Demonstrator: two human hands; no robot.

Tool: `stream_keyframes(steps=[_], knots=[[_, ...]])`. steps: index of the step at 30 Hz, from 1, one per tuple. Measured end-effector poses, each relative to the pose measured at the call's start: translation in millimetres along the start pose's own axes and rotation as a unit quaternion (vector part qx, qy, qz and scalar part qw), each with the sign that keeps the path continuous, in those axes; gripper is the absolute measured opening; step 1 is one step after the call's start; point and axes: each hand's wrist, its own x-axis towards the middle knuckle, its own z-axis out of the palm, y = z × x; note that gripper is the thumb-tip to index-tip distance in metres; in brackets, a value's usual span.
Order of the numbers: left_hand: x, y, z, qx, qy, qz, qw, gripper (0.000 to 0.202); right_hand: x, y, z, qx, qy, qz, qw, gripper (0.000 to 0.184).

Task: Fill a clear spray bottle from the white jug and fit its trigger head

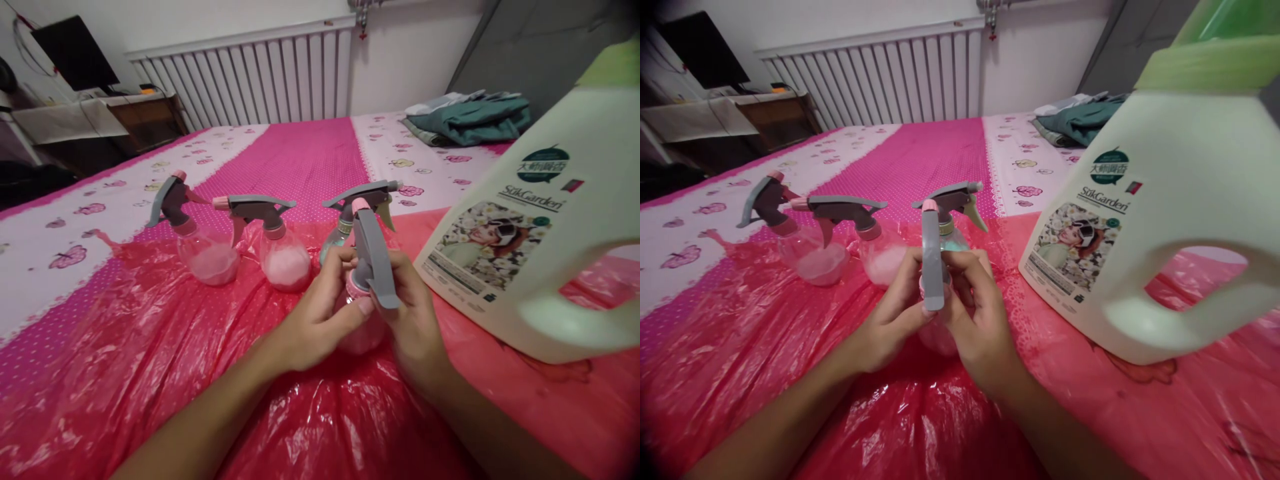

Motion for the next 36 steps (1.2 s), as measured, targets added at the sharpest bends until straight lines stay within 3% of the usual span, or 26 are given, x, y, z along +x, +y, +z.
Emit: stream_keyframes(steps=[18,22,28,33,36], knots=[[0.0,1.0,-4.1,-0.014,-0.03,-0.002,0.999,0.036,0.8,-1.8,3.0,-0.016,0.01,-0.011,1.0,0.018],[0.0,1.5,-3.0,0.003,-0.026,0.002,1.0,0.04,1.1,-1.8,2.3,-0.021,0.009,-0.014,1.0,0.018],[-0.9,-0.2,-4.2,-0.022,-0.024,-0.011,0.999,0.029,0.5,-2.1,3.3,-0.003,0.017,-0.009,1.0,0.019],[-0.8,2.5,-3.4,0.001,-0.024,-0.011,1.0,0.04,0.3,-1.8,4.2,-0.015,0.02,-0.006,1.0,0.019],[-1.7,3.3,-3.3,0.006,-0.013,-0.023,1.0,0.036,1.6,-3.1,4.8,-0.024,0.023,-0.007,0.999,0.02]])
